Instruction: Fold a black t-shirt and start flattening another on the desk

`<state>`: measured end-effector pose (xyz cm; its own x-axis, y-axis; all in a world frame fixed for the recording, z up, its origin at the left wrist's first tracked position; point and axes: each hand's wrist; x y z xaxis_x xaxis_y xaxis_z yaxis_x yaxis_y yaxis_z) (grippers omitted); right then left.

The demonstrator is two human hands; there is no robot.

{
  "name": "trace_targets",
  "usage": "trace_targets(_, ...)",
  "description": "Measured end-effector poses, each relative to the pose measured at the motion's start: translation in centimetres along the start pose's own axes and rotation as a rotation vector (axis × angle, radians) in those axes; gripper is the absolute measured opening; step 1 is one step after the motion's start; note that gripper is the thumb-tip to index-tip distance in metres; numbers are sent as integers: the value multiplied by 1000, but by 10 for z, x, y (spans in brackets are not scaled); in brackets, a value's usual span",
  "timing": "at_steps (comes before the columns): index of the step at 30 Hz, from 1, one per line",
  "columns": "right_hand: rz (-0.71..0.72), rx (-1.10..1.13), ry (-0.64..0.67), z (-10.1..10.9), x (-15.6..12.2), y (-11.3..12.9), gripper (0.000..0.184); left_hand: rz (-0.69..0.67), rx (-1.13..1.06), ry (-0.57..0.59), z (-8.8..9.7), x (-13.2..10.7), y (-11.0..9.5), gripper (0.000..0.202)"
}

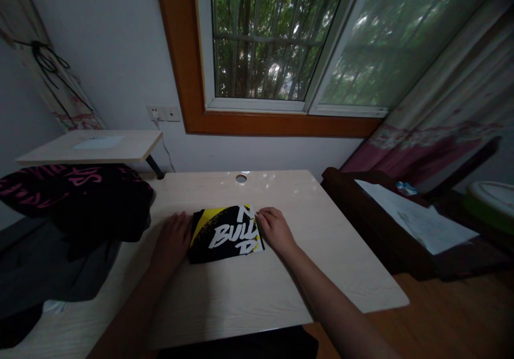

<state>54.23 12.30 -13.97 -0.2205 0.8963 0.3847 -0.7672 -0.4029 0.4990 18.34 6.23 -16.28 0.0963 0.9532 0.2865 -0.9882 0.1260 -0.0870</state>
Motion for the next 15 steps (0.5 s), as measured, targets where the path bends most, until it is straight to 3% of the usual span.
trace_targets(9, -46, -90, 49, 4, -2, 10, 30, 10, 0, 23, 3, 0, -2, 49)
trace_targets(15, -119, -92, 147, 5, 8, 23, 33, 27, -8, 2, 6, 0, -5, 48)
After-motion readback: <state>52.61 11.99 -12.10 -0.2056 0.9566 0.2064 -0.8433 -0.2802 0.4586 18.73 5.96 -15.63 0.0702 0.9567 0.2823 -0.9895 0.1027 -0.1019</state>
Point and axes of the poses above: each hand's wrist, its own x-axis towards the middle knuckle, its own z-axis out of the back of the hand, y = z × x
